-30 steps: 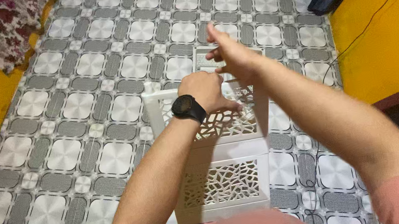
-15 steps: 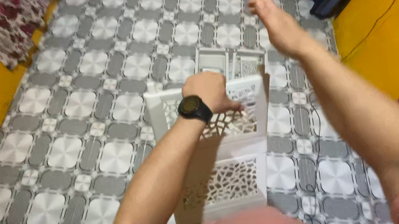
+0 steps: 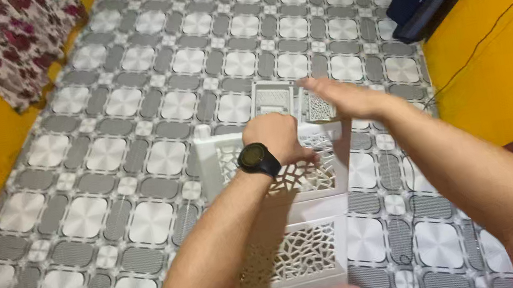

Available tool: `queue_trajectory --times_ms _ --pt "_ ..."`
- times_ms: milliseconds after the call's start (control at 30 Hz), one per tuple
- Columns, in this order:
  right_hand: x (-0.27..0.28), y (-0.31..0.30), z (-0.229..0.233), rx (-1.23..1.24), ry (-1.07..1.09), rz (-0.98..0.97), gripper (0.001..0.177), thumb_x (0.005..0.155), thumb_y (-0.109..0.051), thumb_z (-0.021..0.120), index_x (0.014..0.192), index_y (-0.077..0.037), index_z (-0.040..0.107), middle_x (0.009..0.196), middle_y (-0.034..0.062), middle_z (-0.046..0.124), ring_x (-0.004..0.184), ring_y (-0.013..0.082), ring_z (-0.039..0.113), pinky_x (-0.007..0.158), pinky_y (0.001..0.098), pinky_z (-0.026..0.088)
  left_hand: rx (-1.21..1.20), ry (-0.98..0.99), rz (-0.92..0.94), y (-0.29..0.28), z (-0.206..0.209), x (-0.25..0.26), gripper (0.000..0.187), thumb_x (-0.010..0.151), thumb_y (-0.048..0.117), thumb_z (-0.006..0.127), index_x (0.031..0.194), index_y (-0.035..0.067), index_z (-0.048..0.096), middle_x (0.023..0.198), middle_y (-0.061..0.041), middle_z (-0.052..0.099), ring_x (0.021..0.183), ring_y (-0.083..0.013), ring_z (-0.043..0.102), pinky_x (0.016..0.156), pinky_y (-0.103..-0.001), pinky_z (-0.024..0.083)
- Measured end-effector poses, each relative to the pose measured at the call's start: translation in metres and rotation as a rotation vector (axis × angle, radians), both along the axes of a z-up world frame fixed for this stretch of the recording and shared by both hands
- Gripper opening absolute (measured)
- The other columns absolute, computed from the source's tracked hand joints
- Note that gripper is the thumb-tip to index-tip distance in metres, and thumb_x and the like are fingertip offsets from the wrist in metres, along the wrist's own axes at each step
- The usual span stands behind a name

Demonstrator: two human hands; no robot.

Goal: The person assembles a white plastic storage unit by connecting multiple perforated panels together. They repeatedly attach and detach side panels and a top panel, aligning tabs and slots to form a box-like structure.

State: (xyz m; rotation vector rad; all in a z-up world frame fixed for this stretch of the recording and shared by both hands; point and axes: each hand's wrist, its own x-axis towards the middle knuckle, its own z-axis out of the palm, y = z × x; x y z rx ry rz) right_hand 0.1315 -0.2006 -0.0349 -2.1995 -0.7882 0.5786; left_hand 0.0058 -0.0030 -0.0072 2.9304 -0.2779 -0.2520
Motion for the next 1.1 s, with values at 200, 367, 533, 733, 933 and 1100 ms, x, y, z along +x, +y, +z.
queue_trajectory --times_ms 200,367,533,733,933,1100 --pt "-0.026 0.000 0.009 -0.601 -0.130 -0.068 0.078 0.100 -0.070 0.032 0.145 -0.012 0.059 0.157 0.0153 0.050 0.150 0.0312 0.041 0.123 0.0461 0.030 -0.016 0.045 0.046 -0.002 -0.005 -0.005 0.066 0.061 0.067 0.085 0.094 0.010 0.079 0.097 -0.015 0.076 0.092 -0.0307 0.074 0.083 -0.042 0.058" --pt "-0.024 -0.007 0.016 0.004 -0.303 -0.195 0.078 0.100 -0.067 0.031 0.142 -0.005 0.054 0.142 0.0204 0.055 0.133 0.0353 0.050 0.108 0.0459 0.038 -0.023 0.012 0.057 -0.005 -0.010 0.000 0.068 0.060 0.068 0.084 0.096 0.010 0.079 0.097 -0.015 0.076 0.093 -0.0318 0.074 0.084 -0.043 0.058" --pt "-0.033 -0.005 -0.017 -0.459 -0.143 -0.075 0.069 0.093 -0.064 0.046 0.114 -0.007 0.079 0.117 0.0201 0.076 0.115 0.0341 0.071 0.103 0.0424 0.053 -0.022 0.016 0.042 -0.010 -0.016 -0.008 0.067 0.059 0.066 0.085 0.095 0.010 0.079 0.098 -0.015 0.075 0.093 -0.0314 0.073 0.084 -0.043 0.058" --pt "-0.010 -0.015 -0.025 -0.346 -0.212 -0.028 0.076 0.099 -0.067 0.035 0.131 -0.004 0.065 0.134 0.0204 0.065 0.128 0.0367 0.059 0.108 0.0456 0.044 -0.025 -0.027 0.061 -0.006 -0.010 0.003 0.068 0.058 0.067 0.086 0.096 0.010 0.078 0.096 -0.015 0.076 0.093 -0.0316 0.073 0.083 -0.044 0.058" --pt "-0.018 -0.021 0.002 0.080 -0.534 -0.399 0.084 0.102 -0.068 0.036 0.151 -0.001 0.042 0.153 0.0229 0.045 0.142 0.0382 0.043 0.115 0.0499 0.033 -0.058 -0.014 0.077 -0.002 -0.011 -0.007 0.067 0.057 0.066 0.086 0.095 0.011 0.078 0.096 -0.013 0.076 0.092 -0.0312 0.073 0.083 -0.044 0.058" --pt "-0.036 -0.018 -0.002 -0.274 -0.041 -0.052 0.081 0.093 -0.066 0.044 0.146 -0.005 0.049 0.143 0.0208 0.055 0.132 0.0337 0.056 0.109 0.0444 0.043 -0.050 -0.027 0.081 0.002 -0.010 -0.007 0.067 0.058 0.067 0.086 0.096 0.011 0.079 0.095 -0.014 0.076 0.092 -0.0313 0.074 0.083 -0.044 0.058"
